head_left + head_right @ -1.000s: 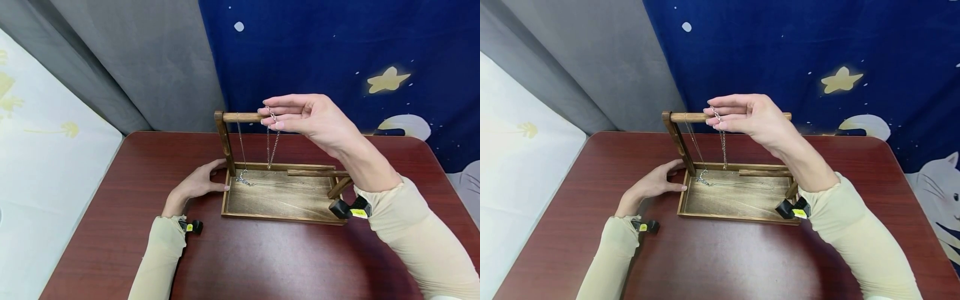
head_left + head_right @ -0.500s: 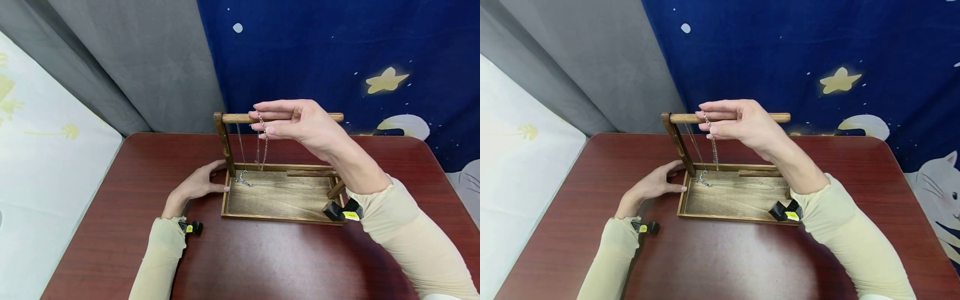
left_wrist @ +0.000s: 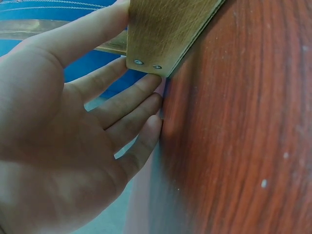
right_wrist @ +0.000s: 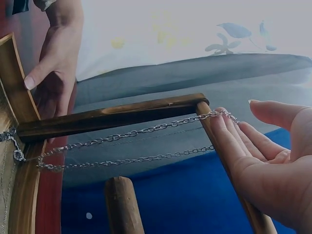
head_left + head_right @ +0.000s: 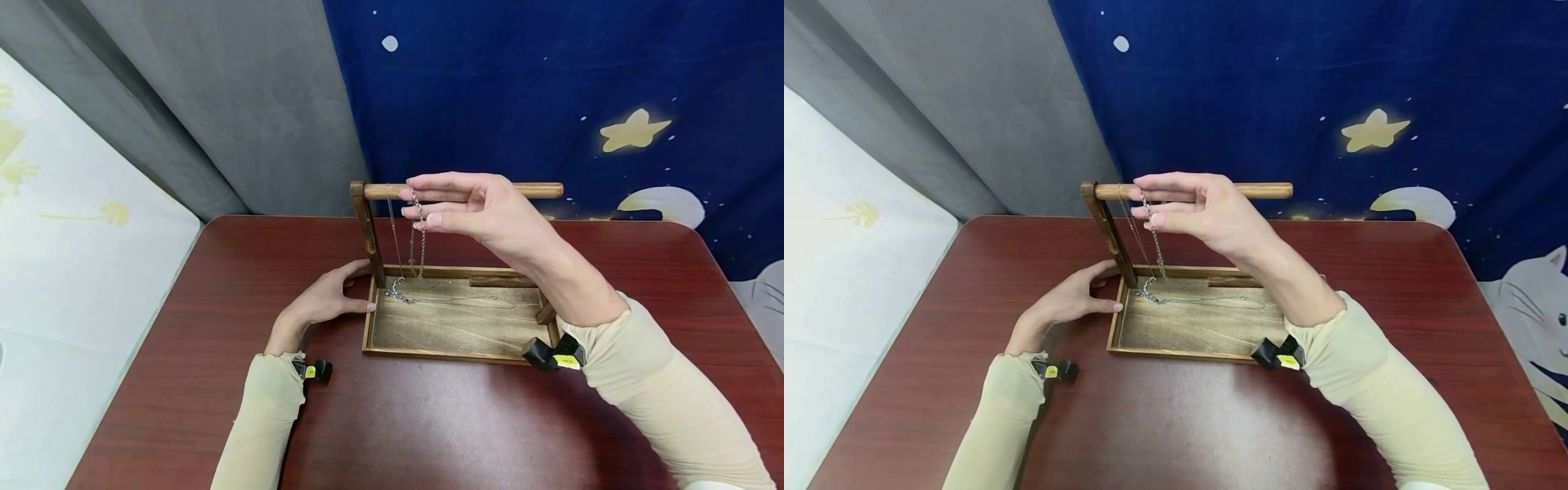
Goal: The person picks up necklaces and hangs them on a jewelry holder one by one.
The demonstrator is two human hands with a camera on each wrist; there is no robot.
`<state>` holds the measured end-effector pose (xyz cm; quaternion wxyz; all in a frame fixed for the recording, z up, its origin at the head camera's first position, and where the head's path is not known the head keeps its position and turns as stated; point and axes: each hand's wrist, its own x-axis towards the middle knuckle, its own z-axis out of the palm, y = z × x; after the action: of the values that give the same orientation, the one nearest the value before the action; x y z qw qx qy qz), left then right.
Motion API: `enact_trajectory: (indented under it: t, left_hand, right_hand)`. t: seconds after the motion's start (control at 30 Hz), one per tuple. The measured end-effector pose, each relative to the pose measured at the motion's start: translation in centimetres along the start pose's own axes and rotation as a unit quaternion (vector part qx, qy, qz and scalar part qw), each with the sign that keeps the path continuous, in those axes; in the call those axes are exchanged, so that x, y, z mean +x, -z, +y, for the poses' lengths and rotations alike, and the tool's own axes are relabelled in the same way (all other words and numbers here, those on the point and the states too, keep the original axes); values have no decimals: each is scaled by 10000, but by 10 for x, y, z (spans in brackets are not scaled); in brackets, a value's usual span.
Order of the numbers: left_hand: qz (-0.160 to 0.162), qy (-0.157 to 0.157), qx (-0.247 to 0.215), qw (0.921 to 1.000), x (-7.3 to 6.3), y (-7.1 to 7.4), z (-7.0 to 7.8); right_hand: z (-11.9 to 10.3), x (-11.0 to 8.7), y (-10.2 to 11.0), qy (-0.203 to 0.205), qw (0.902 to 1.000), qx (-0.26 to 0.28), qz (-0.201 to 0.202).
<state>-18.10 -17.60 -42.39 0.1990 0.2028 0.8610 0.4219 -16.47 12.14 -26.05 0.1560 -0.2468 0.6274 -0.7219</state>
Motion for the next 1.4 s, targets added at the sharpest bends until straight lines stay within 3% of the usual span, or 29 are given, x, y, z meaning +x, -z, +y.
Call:
enact_trajectory:
  t: [0.57, 0.8, 1.1, 1.4]
  left_hand:
    - [26, 29, 4, 10000, -1, 0, 1]
    - [67, -29, 7, 10000, -1, 0, 1]
    - [60, -23, 3, 10000, -1, -1, 1]
    - [67, 2, 38, 10000, 0, -2, -1]
  right_hand:
    - [6, -8, 3, -282, 9993, -232, -45]
    - [10, -10, 6, -477, 9962, -734, 33]
    - [13, -18, 15, -497, 9983, -293, -60]
    - [15, -29, 28, -524, 9971, -558, -11]
